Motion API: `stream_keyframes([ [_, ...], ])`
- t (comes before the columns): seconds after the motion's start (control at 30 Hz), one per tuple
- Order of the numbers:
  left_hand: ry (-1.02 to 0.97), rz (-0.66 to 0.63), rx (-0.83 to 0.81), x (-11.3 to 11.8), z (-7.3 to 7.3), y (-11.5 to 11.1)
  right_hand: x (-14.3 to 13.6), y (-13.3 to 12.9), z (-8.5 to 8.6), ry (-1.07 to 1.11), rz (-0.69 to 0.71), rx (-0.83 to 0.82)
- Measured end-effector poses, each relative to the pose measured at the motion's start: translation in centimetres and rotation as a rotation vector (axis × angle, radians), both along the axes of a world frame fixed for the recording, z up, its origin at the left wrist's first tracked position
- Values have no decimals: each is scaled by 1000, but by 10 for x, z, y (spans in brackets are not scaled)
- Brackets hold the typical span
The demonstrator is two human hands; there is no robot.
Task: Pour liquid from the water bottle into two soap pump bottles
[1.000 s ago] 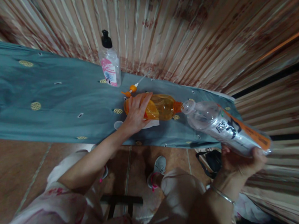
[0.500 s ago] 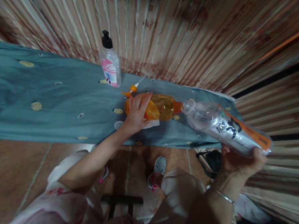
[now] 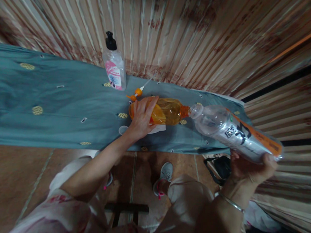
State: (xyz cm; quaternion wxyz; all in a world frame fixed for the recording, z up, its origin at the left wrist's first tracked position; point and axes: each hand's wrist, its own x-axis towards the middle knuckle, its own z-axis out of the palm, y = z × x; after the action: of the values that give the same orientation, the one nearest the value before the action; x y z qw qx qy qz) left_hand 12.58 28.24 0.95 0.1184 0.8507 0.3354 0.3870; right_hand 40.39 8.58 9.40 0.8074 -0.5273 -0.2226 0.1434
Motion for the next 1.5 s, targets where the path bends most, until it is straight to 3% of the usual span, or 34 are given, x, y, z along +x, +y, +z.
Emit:
stream_keyframes([
  [1.5,25,11,-41,1,4,-2,1,-1,1,21,-21,14],
])
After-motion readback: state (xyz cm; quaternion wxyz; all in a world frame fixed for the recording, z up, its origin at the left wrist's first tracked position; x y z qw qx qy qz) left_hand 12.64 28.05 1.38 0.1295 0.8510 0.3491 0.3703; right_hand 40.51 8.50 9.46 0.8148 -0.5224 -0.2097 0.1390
